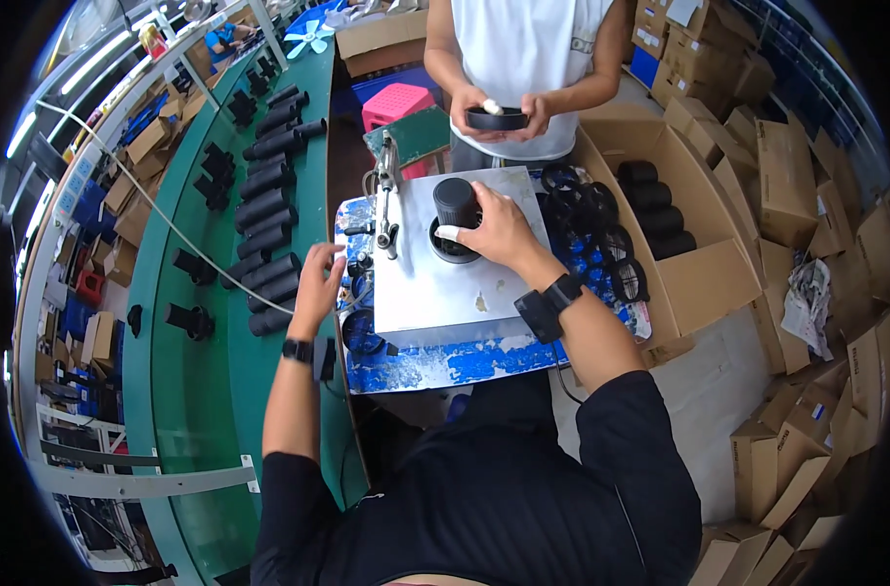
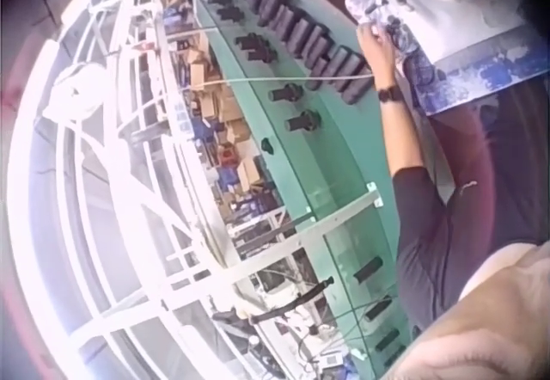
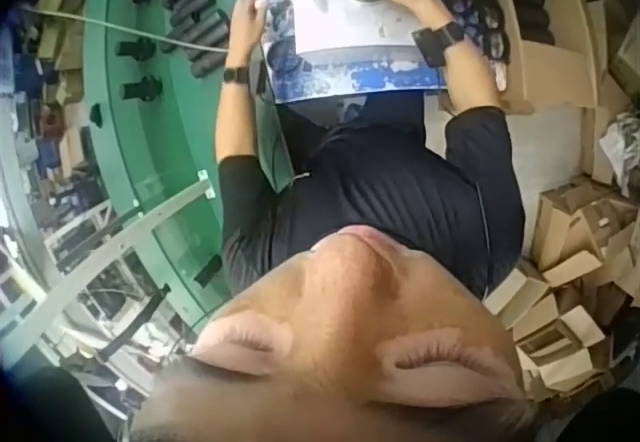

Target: The person picks up a black cylinder, turns it over to show the internal circuit board, and places it into a metal machine. They then press a black cap onto the cylinder before removing it and setting it back on the table.

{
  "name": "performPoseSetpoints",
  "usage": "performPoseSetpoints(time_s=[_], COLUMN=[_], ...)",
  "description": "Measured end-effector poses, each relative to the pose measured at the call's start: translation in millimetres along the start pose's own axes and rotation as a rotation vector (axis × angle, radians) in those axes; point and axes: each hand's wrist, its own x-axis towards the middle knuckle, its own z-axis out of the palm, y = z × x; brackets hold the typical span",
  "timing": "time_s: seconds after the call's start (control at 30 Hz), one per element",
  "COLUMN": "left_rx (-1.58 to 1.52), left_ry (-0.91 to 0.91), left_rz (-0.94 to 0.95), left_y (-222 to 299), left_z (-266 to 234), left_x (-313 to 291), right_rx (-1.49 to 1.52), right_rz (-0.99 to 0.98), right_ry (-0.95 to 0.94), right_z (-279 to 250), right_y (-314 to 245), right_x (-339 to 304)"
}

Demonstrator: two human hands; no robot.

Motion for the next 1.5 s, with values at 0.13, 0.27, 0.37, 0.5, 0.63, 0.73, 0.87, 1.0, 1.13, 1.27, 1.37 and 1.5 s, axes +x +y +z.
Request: performPoseSetpoints(time_s=[0.13, 0.27, 0.37, 0.5, 0.63, 0.73, 0.87, 1.0, 1.13, 1.27, 1.37, 1.5], left_rx=[0.224, 0.278, 0.296, -0.030, -0.024, 0.132, -0.274, -0.184, -0.114, -0.154, -0.136, -0.037], left_ry=[0.044, -0.052, -0.100, -0.190, -0.197, 0.393, 0.359, 0.279, 0.350, 0.538, 0.531, 0.423], left_rz=[0.139, 0.042, -0.020, -0.119, -0.299, 0.055, -0.054, 0.004, 0.155, 0.393, 0.477, 0.544], left_y=[-64, -74, -64, -53, -24, -10, 93, 111, 149, 200, 196, 188], left_z=[23, 37, 37, 29, 29, 12, 6, -35, -65, -51, -62, -68], left_x=[32, 49, 50, 54, 48, 10, -62, -161, -196, -182, -183, -187], right_rx=[0.077, 0.000, 0.026, 0.023, -0.030, -0.016, 0.003, 0.675, 0.329, 0.193, 0.201, 0.215], right_rz=[-0.005, -0.033, -0.006, 0.019, 0.007, -0.034, -0.053, -0.155, -0.655, -0.952, -1.020, -1.049], right_ry=[-0.082, 0.077, 0.050, 0.050, 0.113, 0.106, 0.142, 0.411, 0.255, 0.175, 0.206, 0.254], right_z=[-2, 8, 4, 8, 17, 24, -6, -64, -80, 7, 39, 54], right_y=[-9, 5, 0, -3, 7, -6, 5, -95, -170, -175, -178, -180], right_x=[4, -7, -10, -8, -10, -6, -8, 16, -29, -97, -114, -119])
